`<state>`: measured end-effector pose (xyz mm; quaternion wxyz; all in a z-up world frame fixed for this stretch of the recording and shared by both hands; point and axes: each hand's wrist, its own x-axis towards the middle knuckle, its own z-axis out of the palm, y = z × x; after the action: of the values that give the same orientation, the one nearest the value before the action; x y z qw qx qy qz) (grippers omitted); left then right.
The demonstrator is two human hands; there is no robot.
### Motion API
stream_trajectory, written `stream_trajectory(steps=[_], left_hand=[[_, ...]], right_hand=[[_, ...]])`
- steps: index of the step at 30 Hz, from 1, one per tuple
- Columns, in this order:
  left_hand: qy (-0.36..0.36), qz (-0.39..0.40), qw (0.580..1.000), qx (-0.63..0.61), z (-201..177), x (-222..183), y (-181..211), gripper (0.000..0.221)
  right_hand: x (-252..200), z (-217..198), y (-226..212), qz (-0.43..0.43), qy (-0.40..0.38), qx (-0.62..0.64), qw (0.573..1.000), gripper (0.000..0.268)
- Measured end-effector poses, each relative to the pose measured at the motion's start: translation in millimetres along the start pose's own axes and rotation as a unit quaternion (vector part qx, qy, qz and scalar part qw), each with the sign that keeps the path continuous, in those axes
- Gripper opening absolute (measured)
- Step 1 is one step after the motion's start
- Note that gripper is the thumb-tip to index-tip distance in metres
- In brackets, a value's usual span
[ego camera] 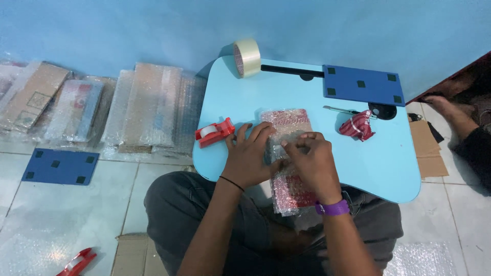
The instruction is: Wrapping small items in bubble wrap and securing them with adhesive tape using a dispenser.
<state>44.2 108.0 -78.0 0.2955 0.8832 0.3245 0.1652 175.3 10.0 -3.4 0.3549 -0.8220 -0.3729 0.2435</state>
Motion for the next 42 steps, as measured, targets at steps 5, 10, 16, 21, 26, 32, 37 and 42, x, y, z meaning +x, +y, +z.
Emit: stream_trajectory(steps=[5, 10, 16, 21, 26, 32, 37, 42], left_hand=[[-0.007, -0.012, 1.000, 0.016, 4.7, 2.4, -1.3, 0.076], [-0.009, -0.015, 0.999, 0.027, -1.1, 0.8, 4.4, 0.074], [-0.051, -0.044, 0.997, 0.031, -6.2, 2.3, 9.4, 0.074], [-0.054, -0.040, 0.997, 0.036, -10.0, 0.1, 12.5, 0.074], [-0.034, -0.028, 0.999, -0.028, -11.2, -2.3, 6.4, 0.060], [-0.011, -0.019, 1.000, -0.015, -5.4, -1.6, -1.4, 0.047], [-0.016, -0.024, 1.000, -0.004, -7.7, -1.7, 1.1, 0.046], [-0.029, -0.034, 0.999, -0.005, -8.8, -1.2, 1.3, 0.048]], right_hand=[[-1.2, 6.4, 1.9, -0.021, -0.008, -0.006, 1.000, 0.036], [-3.7, 13.5, 3.3, -0.003, -0.001, -0.076, 0.997, 0.031], [-2.9, 20.4, 9.7, -0.017, 0.030, -0.087, 0.996, 0.025], [-0.8, 15.1, 5.9, -0.016, 0.012, -0.112, 0.993, 0.029], [-0.1, 8.4, 6.0, 0.000, -0.013, -0.118, 0.993, 0.029], [1.2, 7.7, 10.9, -0.022, -0.011, -0.132, 0.991, 0.025], [3.2, 7.4, 14.0, -0.044, 0.007, -0.121, 0.992, 0.022], [10.7, 5.7, 33.5, -0.062, 0.054, -0.097, 0.992, 0.048]])
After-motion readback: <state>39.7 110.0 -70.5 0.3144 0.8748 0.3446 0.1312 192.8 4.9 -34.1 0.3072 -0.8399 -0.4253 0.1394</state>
